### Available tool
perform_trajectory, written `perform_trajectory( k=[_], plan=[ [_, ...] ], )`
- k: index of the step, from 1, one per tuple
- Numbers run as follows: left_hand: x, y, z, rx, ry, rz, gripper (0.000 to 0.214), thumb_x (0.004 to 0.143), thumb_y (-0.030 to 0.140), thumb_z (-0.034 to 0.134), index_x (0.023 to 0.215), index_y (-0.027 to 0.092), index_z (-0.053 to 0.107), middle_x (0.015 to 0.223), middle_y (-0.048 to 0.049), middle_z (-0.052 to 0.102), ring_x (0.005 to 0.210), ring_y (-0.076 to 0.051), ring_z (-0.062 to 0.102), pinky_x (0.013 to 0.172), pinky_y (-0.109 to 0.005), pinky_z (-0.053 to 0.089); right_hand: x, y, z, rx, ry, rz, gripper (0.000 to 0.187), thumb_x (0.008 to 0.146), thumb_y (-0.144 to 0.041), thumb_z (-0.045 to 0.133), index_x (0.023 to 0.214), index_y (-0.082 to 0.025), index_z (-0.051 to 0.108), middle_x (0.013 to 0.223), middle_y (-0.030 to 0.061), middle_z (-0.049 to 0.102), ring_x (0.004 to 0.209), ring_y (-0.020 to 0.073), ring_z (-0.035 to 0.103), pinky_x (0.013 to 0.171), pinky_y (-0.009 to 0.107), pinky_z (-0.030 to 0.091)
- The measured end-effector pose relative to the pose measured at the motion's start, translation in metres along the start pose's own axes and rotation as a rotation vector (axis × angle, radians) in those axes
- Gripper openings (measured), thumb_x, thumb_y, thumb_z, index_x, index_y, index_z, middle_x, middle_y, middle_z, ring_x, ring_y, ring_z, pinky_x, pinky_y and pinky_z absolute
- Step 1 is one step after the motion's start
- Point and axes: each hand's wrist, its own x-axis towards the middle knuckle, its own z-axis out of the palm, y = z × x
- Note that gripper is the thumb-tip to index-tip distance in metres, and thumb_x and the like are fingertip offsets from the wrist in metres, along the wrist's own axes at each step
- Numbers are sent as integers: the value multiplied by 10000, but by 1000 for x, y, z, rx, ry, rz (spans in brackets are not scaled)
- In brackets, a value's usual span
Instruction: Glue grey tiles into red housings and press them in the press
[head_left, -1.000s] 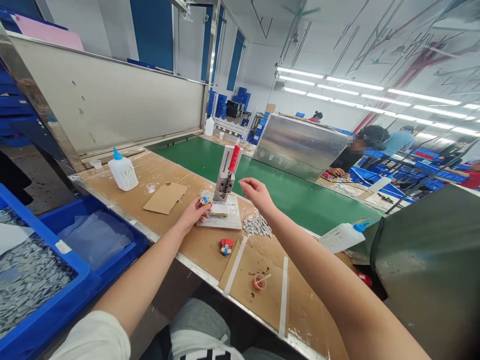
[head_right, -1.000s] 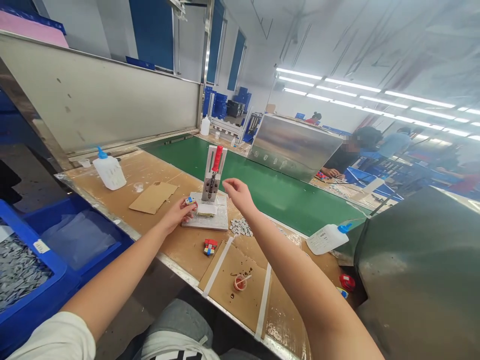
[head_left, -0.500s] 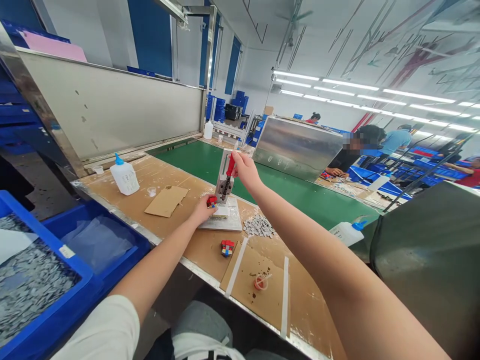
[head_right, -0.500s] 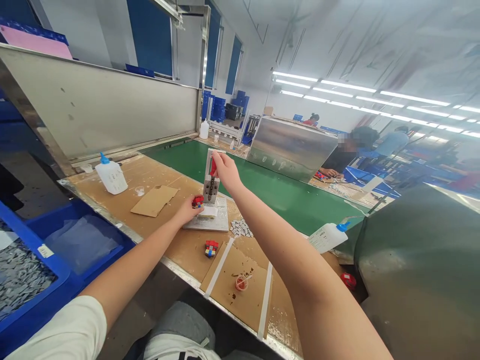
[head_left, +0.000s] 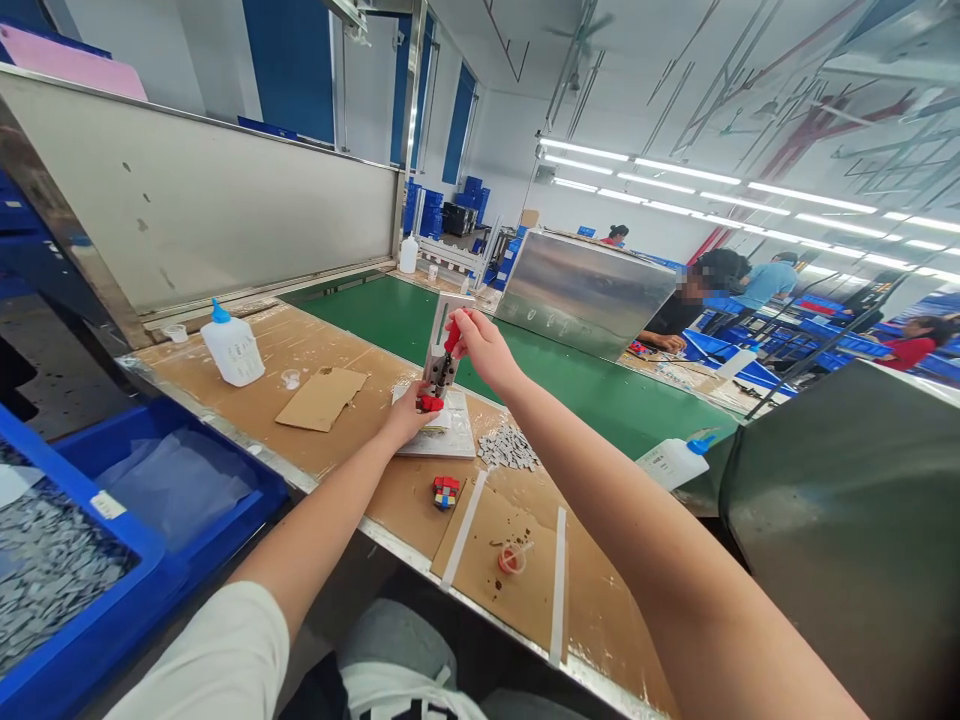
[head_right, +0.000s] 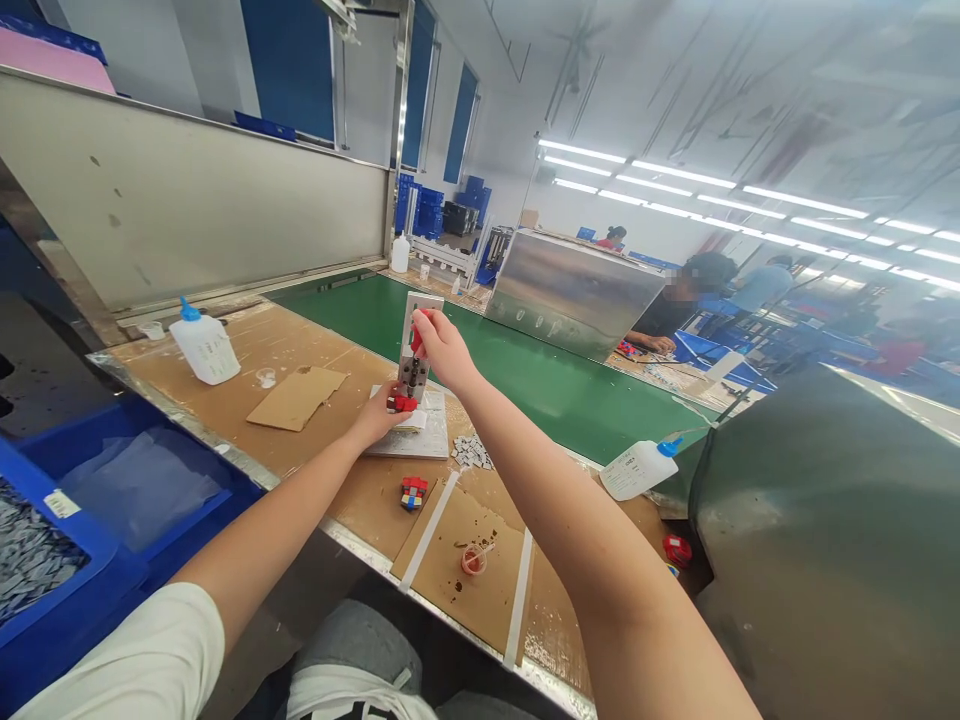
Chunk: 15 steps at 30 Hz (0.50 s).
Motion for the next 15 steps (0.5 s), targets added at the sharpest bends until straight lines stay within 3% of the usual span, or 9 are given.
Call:
perform_trajectory(
  k=[6, 10, 15],
  plan=[
    [7, -10, -1, -89, -81, 40, 825, 659, 267, 924, 1375, 212, 519, 1228, -106, 717, 1007, -234, 731, 993, -455, 575, -34, 4, -4, -126, -61, -132, 469, 1041, -670, 503, 1205, -240, 591, 1062, 35, 697, 770, 145, 625, 801, 331, 556],
    [5, -15, -3, -145, -122, 87, 766, 693, 300, 916, 1355, 213, 540, 1242, -104, 715, 1049, -225, 731, 1039, -463, 566, -63, 11, -12, -267, -164, -292, 416, 1085, -552, 497, 1351, -236, 553, 1256, 106, 659, 1041, 218, 669, 1009, 434, 564],
    [2, -16, -2, -174, -141, 142, 763, 686, 285, 919, 1348, 196, 550, 1276, -120, 710, 1135, -255, 707, 1083, -465, 534, -92, 29, -19, -470, -299, -538, 431, 1098, -419, 527, 1492, -250, 480, 1503, 172, 542, 1444, 279, 530, 1219, 513, 473]
  ],
)
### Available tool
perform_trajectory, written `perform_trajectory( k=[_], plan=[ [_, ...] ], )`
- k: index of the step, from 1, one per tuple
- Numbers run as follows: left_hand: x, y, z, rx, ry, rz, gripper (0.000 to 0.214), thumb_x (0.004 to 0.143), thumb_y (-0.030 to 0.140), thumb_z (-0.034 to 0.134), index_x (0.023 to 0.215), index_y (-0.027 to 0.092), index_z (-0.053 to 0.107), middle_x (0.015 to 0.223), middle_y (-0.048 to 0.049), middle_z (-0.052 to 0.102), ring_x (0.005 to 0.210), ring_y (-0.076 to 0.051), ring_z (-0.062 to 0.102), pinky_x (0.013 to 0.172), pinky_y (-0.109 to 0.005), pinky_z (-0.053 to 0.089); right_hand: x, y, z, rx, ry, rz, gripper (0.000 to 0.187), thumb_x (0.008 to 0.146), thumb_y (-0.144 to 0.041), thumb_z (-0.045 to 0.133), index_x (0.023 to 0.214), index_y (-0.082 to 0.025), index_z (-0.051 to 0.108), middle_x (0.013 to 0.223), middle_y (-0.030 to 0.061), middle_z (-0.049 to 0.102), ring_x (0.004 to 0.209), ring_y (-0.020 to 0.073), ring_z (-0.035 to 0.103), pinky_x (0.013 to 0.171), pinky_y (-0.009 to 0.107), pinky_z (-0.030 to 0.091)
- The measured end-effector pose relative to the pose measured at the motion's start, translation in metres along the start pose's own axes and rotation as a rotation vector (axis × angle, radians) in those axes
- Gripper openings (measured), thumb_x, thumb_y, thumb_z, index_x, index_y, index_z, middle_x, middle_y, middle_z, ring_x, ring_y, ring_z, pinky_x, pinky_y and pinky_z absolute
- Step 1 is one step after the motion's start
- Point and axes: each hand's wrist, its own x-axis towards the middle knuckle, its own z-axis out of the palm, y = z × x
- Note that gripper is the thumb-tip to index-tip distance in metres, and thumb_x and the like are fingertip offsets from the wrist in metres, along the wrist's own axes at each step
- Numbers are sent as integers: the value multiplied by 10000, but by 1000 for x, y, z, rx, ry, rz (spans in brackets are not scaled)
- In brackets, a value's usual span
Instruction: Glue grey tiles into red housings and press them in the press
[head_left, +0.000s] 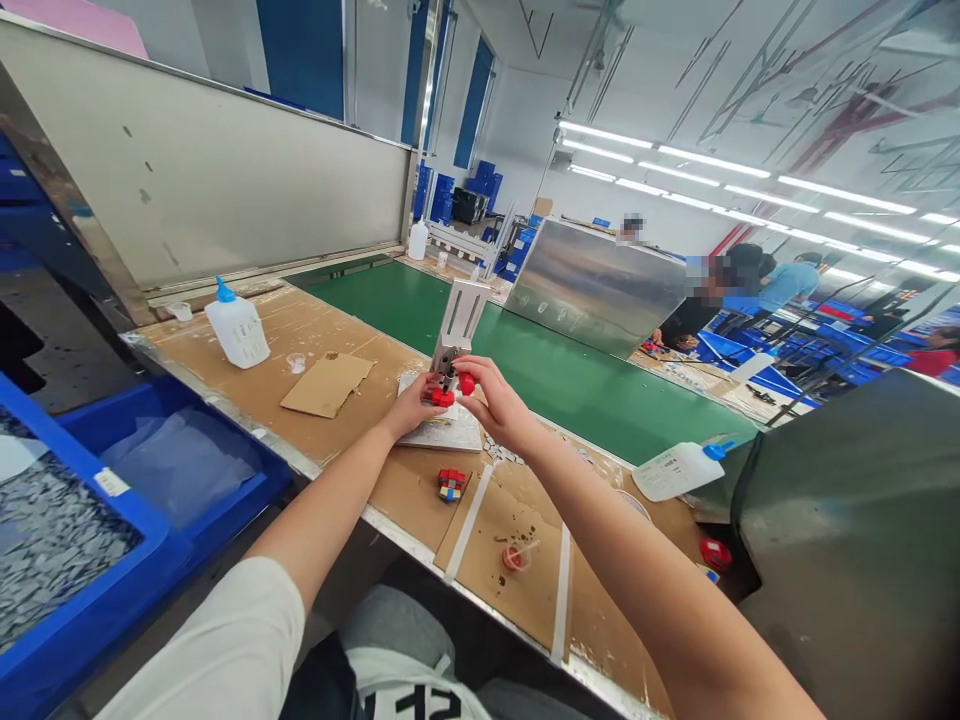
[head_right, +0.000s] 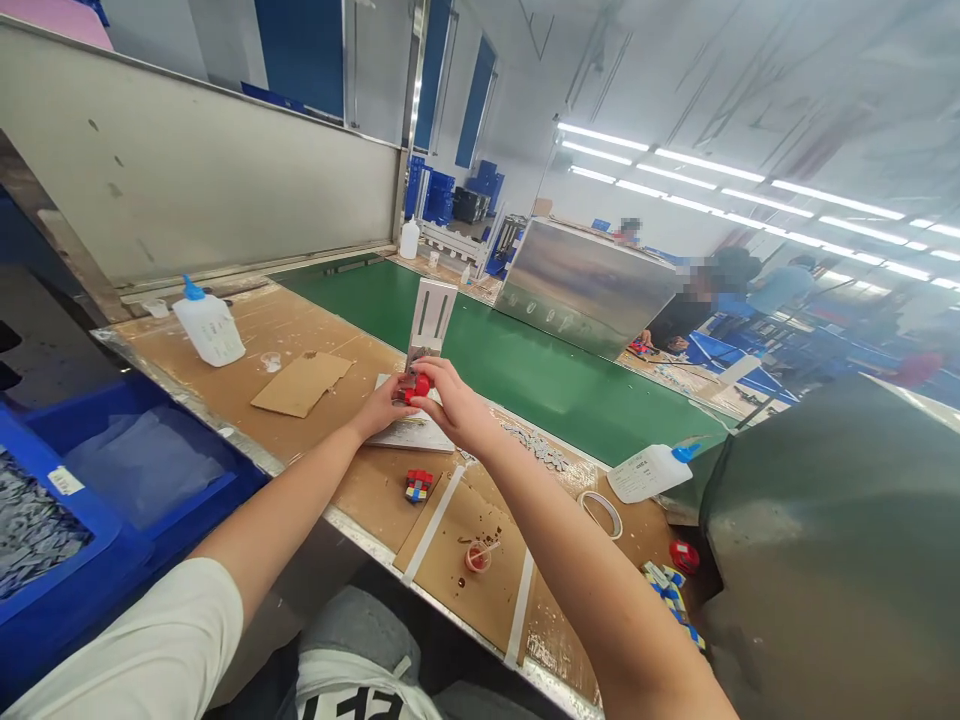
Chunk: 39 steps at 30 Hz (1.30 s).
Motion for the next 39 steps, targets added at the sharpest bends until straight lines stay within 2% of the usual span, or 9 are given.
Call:
perform_trajectory(
  k=[3, 10, 17, 22, 25, 30, 39],
  plan=[
    [-1, -1, 2, -13, -2, 11, 770, 683, 272, 926, 1353, 191, 555, 1287, -126, 714, 1129, -253, 708, 1076, -455, 534, -17, 5, 7, -92, -42, -72, 474, 1097, -388, 535, 1540, -250, 440, 1540, 188, 530, 1492, 284, 508, 1233, 526, 478],
    [-1, -9, 6, -45, 16, 3, 785, 668, 205, 918, 1366, 184, 560, 1234, -109, 747, 1091, -239, 735, 1070, -434, 541, -42, 17, 16, -227, -100, -101, 510, 1087, -311, 548, 1578, -260, 423, 1558, 212, 540, 1473, 314, 557, 1179, 549, 545],
    [1, -13, 8, -35, 20, -7, 754, 662, 190, 916, 1342, 191, 590, 1225, -105, 754, 1093, -243, 734, 1092, -447, 530, -44, 16, 15, -274, -116, -124, 558, 1084, -271, 559, 1614, -268, 386, 1560, 217, 537, 1475, 320, 559, 1179, 546, 550],
    [0, -10, 6, -20, 5, 5, 762, 679, 209, 909, 1364, 189, 577, 1277, -126, 724, 1163, -252, 713, 1104, -444, 527, -44, 12, 14, -285, -98, -133, 578, 1082, -252, 560, 1625, -249, 363, 1561, 232, 526, 1481, 321, 548, 1169, 548, 556],
    [-1, -5, 5, -5, -2, 2, 735, 678, 208, 910, 1340, 191, 591, 1261, -117, 727, 1135, -248, 722, 1090, -432, 537, -47, 14, 17, -294, -104, -127, 583, 1083, -251, 557, 1630, -255, 356, 1559, 231, 532, 1472, 323, 559, 1159, 550, 563],
    [-2, 0, 5, 21, -4, -9, 702, 680, 210, 905, 1313, 201, 603, 1235, -94, 738, 1105, -245, 729, 1074, -421, 546, -51, 19, 24, -287, -96, -140, 569, 1073, -236, 574, 1612, -260, 393, 1530, 218, 565, 1467, 319, 568, 1156, 545, 570],
    [1, -8, 7, 54, 13, -3, 690, 681, 209, 898, 1307, 225, 609, 1256, -90, 741, 1143, -264, 726, 1098, -437, 529, -50, 23, 31, -217, -36, -88, 429, 1040, -292, 643, 1458, -256, 555, 1455, 194, 626, 1374, 321, 638, 1116, 562, 588]
  ],
)
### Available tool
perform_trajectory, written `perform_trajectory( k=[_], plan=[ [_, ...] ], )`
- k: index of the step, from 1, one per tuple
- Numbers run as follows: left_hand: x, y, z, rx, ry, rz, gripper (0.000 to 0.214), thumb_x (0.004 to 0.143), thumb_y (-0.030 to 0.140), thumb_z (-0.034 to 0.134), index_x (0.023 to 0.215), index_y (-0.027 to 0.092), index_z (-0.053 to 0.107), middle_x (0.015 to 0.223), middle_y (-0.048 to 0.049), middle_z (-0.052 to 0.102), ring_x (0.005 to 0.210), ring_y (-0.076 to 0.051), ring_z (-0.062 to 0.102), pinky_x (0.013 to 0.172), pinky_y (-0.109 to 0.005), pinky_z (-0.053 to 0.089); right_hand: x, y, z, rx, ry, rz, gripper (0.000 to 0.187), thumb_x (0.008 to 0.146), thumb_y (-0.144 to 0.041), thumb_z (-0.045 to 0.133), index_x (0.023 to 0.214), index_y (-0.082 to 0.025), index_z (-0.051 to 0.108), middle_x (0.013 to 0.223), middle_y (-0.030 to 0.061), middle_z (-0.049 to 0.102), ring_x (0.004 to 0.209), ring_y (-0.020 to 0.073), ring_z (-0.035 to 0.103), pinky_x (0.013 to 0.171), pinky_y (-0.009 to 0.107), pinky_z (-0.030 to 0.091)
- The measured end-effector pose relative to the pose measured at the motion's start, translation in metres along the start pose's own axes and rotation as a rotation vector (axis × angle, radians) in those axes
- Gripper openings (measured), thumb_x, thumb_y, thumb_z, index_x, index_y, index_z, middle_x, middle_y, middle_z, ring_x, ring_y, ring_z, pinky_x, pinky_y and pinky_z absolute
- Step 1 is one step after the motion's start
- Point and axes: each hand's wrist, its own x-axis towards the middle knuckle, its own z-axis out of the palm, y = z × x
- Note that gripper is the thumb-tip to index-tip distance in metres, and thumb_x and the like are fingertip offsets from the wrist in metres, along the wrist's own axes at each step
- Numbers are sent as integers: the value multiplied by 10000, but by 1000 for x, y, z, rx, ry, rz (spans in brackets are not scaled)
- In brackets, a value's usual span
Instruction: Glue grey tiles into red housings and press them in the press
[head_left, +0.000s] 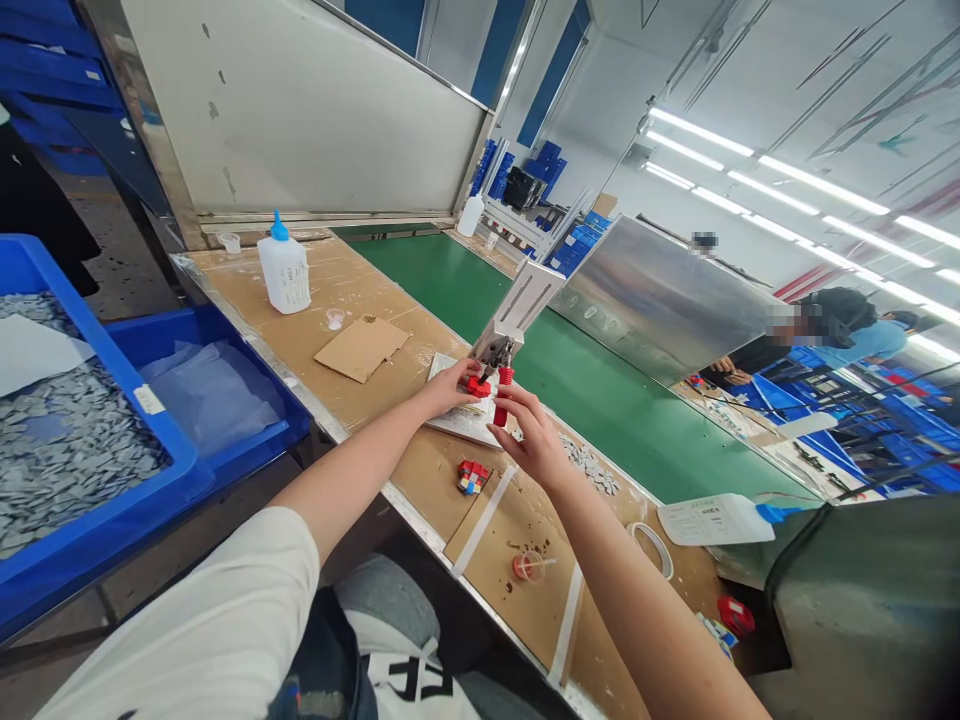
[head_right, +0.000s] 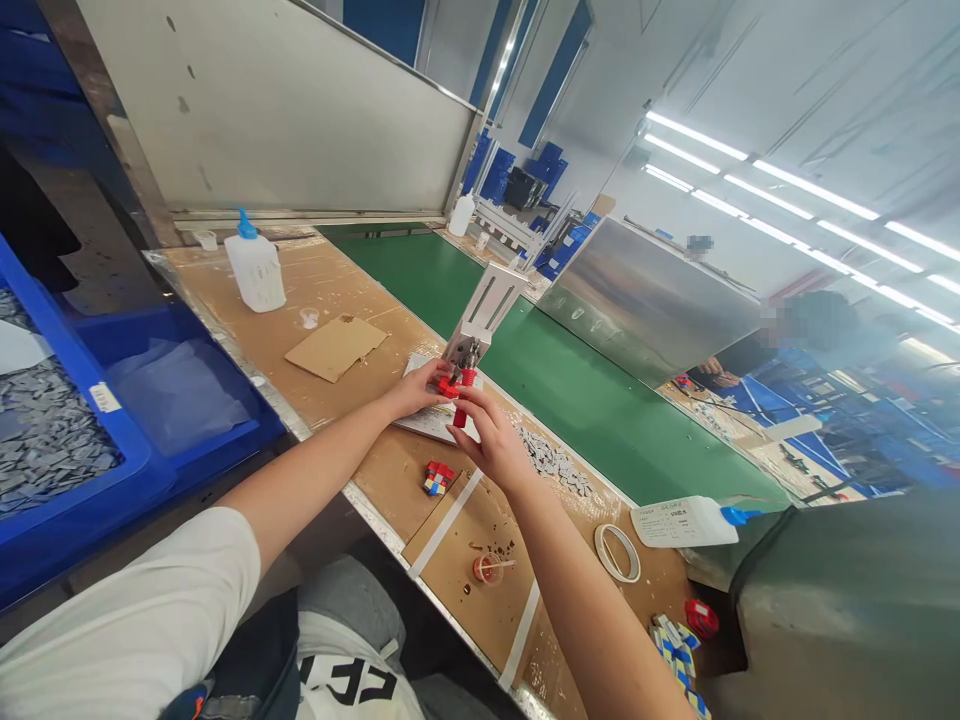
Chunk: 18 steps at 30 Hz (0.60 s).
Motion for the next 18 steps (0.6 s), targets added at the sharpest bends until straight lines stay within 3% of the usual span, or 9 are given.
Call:
perform_trajectory(
  k=[11, 18],
  plan=[
    [-4, 6, 0, 6, -31, 40, 585, 736, 210, 847, 1278, 233, 629, 1274, -72, 736, 1169, -250, 717, 1089, -400, 540, 8, -13, -5, -5, 98, 19, 398, 989, -234, 689, 1376, -269, 603, 1359, 178, 664, 1259, 325, 686, 1013, 555, 624],
    [-3, 0, 3, 26, -30, 51, 473, 751, 224, 848, 1195, 230, 688, 1152, -31, 768, 1047, -214, 729, 1029, -361, 563, 11, -20, -3, 4, 189, 92, 326, 961, -238, 709, 1283, -276, 676, 1309, 156, 689, 1222, 334, 700, 1011, 572, 621]
  ],
)
